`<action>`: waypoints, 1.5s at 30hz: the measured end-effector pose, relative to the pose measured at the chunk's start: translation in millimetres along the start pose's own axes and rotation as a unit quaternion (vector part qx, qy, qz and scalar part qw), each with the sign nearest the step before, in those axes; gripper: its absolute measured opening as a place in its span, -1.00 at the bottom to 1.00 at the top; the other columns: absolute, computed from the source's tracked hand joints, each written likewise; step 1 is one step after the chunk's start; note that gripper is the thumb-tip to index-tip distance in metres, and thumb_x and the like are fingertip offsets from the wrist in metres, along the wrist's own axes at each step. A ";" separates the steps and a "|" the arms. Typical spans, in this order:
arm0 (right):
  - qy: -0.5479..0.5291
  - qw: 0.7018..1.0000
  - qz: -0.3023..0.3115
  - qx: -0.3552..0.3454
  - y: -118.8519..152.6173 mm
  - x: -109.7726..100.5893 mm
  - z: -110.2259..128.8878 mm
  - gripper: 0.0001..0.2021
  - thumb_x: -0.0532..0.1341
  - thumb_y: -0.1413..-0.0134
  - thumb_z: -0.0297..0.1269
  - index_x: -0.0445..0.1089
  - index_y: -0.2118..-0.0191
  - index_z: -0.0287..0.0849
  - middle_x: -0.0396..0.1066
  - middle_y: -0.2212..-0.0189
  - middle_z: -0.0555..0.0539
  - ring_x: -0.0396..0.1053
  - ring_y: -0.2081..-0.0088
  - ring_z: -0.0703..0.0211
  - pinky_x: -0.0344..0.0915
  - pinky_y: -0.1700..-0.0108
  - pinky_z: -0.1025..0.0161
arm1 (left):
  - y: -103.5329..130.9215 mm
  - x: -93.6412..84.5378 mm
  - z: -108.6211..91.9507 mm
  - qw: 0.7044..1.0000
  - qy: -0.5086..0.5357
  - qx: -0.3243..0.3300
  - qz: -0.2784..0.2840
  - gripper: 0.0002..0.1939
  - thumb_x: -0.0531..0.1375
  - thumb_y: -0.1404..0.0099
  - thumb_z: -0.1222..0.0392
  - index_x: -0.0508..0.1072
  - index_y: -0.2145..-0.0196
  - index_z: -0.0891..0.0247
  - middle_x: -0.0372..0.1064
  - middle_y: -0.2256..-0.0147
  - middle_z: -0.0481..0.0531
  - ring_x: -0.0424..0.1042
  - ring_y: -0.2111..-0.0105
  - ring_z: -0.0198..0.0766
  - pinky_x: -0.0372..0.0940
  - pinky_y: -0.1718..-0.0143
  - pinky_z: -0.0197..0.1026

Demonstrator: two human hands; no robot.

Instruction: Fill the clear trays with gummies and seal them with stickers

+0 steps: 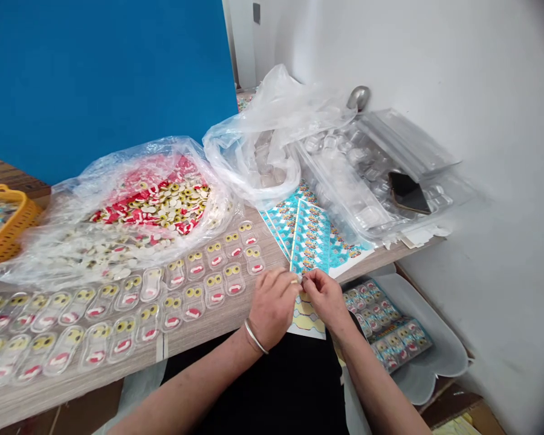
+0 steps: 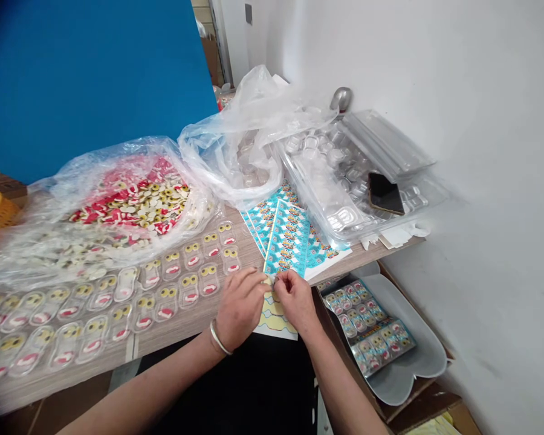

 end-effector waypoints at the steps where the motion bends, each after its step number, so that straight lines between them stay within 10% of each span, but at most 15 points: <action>1: -0.016 1.000 -0.005 0.005 -1.0 -2.1 -1.1 -0.82 0.19 -0.06 -0.17 0.32 0.45 -0.15 0.31 0.56 0.07 0.22 0.51 0.24 0.18 0.42 0.30 | -0.4 6.4 -9.3 0.997 -0.055 0.049 0.026 -0.80 0.08 -0.34 0.35 0.47 0.19 0.17 0.45 0.08 0.08 0.28 -0.08 -0.10 0.09 -0.12 0.02; 6: -0.144 0.985 -0.093 0.018 9.1 -27.6 7.4 -0.83 0.19 -0.10 -0.17 0.32 0.39 -0.15 0.31 0.57 0.07 0.26 0.51 0.25 0.23 0.38 0.30 | -3.4 45.0 -3.3 0.971 -0.182 0.058 0.142 -0.84 0.05 -0.39 0.24 0.43 0.22 0.21 0.43 0.25 0.03 0.33 0.11 -0.12 0.13 -0.02 0.06; 10: -0.087 0.961 -0.237 -0.112 38.2 -58.3 53.7 -0.88 0.14 -0.20 -0.23 0.30 0.20 -0.14 0.39 0.40 -0.01 0.40 0.39 0.20 0.34 0.21 0.16 | -8.3 56.3 5.5 0.969 -0.165 0.030 0.183 -0.84 0.05 -0.38 0.21 0.41 0.19 0.24 0.42 0.22 0.07 0.32 0.11 -0.10 0.15 0.02 0.06; 16: 0.211 0.885 -0.225 -0.349 61.0 -10.1 113.7 -0.88 0.14 -0.15 -0.43 0.30 0.19 -0.12 0.40 0.32 -0.11 0.41 0.23 0.08 0.39 0.17 0.09 | -11.5 35.8 31.6 0.961 0.169 -0.144 0.163 -0.78 0.02 -0.38 0.17 0.45 0.23 0.25 0.46 0.21 0.14 0.39 0.16 -0.12 0.22 0.04 -0.01; 21: 0.295 0.848 -0.150 -0.414 64.7 34.1 113.9 -0.81 0.19 -0.10 -0.51 0.30 0.15 -0.18 0.43 0.29 -0.17 0.38 0.23 0.04 0.36 0.20 0.05 | 21.0 26.4 49.1 0.656 0.631 -0.412 0.039 -0.58 0.13 -0.26 -0.18 0.43 0.22 0.27 0.44 0.33 0.07 0.44 0.37 -0.24 0.32 0.26 -0.16; 23: 0.305 0.843 -0.114 -0.428 68.0 48.5 115.8 -0.78 0.20 -0.09 -0.51 0.32 0.12 -0.18 0.45 0.27 -0.16 0.37 0.21 0.02 0.34 0.15 0.01 | 27.5 20.8 49.9 0.616 0.659 -0.431 0.008 -0.63 0.24 -0.19 -0.12 0.43 0.30 0.28 0.41 0.39 -0.01 0.39 0.43 -0.34 0.28 0.32 -0.26; 27: 0.274 0.865 -0.029 -0.420 65.5 64.3 120.8 -0.76 0.19 -0.12 -0.48 0.35 0.08 -0.13 0.45 0.21 -0.13 0.37 0.12 0.02 0.32 0.06 -0.01 | 34.6 6.1 72.4 0.656 0.610 -0.442 -0.049 -0.71 0.35 -0.09 0.05 0.39 0.41 0.30 0.34 0.50 -0.11 0.31 0.50 -0.43 0.22 0.41 -0.35; 32: 0.210 0.933 -0.062 -0.287 22.3 36.2 111.6 -0.71 0.20 -0.14 -0.33 0.34 0.00 -0.12 0.35 0.01 -0.20 0.29 -0.05 -0.03 0.23 -0.09 -0.05 | 38.0 -14.6 102.7 0.740 0.506 -0.442 -0.012 -0.72 0.28 -0.14 0.02 0.42 0.36 0.31 0.41 0.46 -0.02 0.40 0.44 -0.32 0.29 0.39 -0.27; 36: 0.108 0.980 0.101 -0.136 -14.4 61.7 83.1 -0.69 0.21 -0.14 -0.21 0.35 -0.01 -0.10 0.46 0.12 -0.10 0.41 0.10 0.05 0.32 0.05 0.09 | 37.6 -30.5 118.8 0.791 0.444 -0.421 0.013 -0.77 0.21 -0.21 0.04 0.40 0.39 0.29 0.36 0.54 -0.07 0.30 0.54 -0.38 0.23 0.46 -0.31; 45: 0.157 0.977 0.129 -0.068 -55.9 92.0 70.6 -0.91 0.21 -0.07 -0.22 0.36 0.33 -0.10 0.45 0.40 0.03 0.40 0.33 0.15 0.24 0.24 0.22 | 12.4 -63.1 134.0 0.943 0.075 -0.325 0.009 -0.73 0.14 -0.28 0.20 0.38 0.05 0.19 0.37 0.47 -0.09 0.39 0.47 -0.29 0.22 0.35 -0.24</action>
Point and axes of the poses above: each hand's wrist, its own y-axis away from the middle knuckle, its own x-axis out of the palm, z = x × y, the point moved 10 cm from there along -y, towards the middle knuckle
